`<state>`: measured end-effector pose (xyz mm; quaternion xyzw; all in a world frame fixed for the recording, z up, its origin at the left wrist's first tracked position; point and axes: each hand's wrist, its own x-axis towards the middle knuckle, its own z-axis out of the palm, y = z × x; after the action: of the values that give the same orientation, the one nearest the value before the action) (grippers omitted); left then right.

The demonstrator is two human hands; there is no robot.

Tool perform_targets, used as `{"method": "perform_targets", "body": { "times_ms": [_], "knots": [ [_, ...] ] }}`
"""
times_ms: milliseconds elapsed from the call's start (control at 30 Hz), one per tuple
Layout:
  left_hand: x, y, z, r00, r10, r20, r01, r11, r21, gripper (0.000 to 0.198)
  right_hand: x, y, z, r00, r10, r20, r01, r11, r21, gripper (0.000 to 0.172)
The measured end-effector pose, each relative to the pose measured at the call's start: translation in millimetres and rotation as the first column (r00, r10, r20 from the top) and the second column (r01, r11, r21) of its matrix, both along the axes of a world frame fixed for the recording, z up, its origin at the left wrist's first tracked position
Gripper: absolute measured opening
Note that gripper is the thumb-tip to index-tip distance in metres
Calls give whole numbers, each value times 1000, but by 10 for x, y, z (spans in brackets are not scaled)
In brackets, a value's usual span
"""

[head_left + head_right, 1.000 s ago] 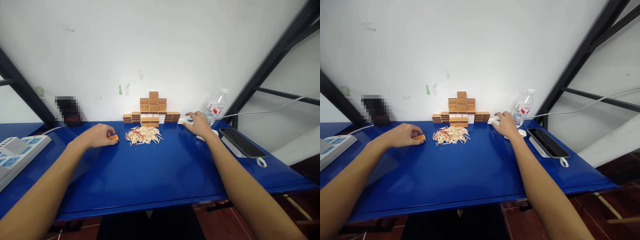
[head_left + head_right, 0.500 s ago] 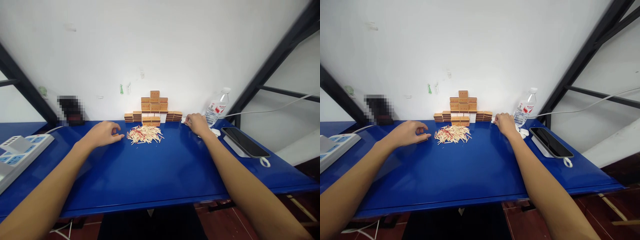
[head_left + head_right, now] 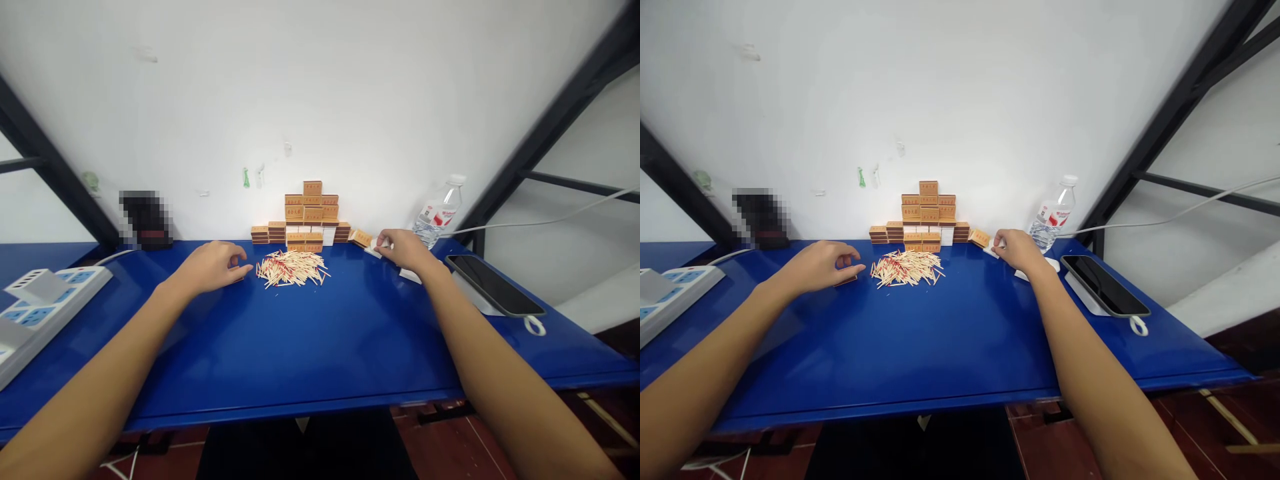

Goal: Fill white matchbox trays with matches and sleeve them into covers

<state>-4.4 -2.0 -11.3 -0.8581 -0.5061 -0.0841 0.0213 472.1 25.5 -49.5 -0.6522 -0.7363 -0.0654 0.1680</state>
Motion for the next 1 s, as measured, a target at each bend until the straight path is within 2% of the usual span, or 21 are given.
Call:
{"method": "perform_targets", "body": {
  "times_ms": [267,400,500,533,567,600,633,700,733,833,867,900,933,967,1000],
  "knots": [
    [21,-9,-3,1000,-2,8,2,1000,16,39,-63,-40,16,998,-60,-30,62,996,63,22],
    [42,-22,1,1000,2,12,-3,1000,26,38,-107,-91,115,992,-61,-114,71,993,89,28],
    [112,-72,1,998,-41,45,38,997,64,37,-261,-203,223,978,18,-208,-10,999,43,32],
    [152,-104,-2,995,-72,69,65,994,91,38,-354,-264,255,948,95,-305,-106,994,-18,32],
    [202,-147,-8,989,-109,98,98,988,118,41,-469,-338,280,896,168,-411,-234,966,-114,32],
    [261,-198,-16,981,-141,134,121,982,146,43,-601,-423,299,830,225,-510,-383,896,-227,29],
    [326,-258,-28,971,-178,162,152,975,159,44,-746,-516,311,772,265,-578,-516,792,-326,27],
    [469,-391,-64,944,-268,193,238,957,165,47,-1040,-709,317,686,357,-634,-691,593,-413,23],
    [539,-458,-88,926,-317,204,292,945,144,47,-1169,-796,317,657,404,-637,-737,521,-430,20],
    [714,-621,-176,884,-407,231,415,910,16,56,-1381,-944,328,593,471,-654,-805,368,-465,23],
    [754,-658,-204,876,-428,223,444,896,-27,57,-1377,-939,337,589,468,-659,-808,350,-473,27],
    [782,-684,-228,880,-426,208,447,892,-64,56,-1335,-905,347,603,462,-650,-797,377,-472,30],
    [800,-700,-247,882,-427,198,451,888,-93,54,-1258,-844,352,643,450,-620,-763,453,-462,31],
    [808,-707,-259,885,-425,188,450,886,-115,51,-1152,-761,351,711,432,-555,-686,598,-414,30],
    [806,-706,-264,889,-421,181,446,885,-130,49,-1024,-664,339,811,385,-440,-544,774,-324,28]
  ]
}}
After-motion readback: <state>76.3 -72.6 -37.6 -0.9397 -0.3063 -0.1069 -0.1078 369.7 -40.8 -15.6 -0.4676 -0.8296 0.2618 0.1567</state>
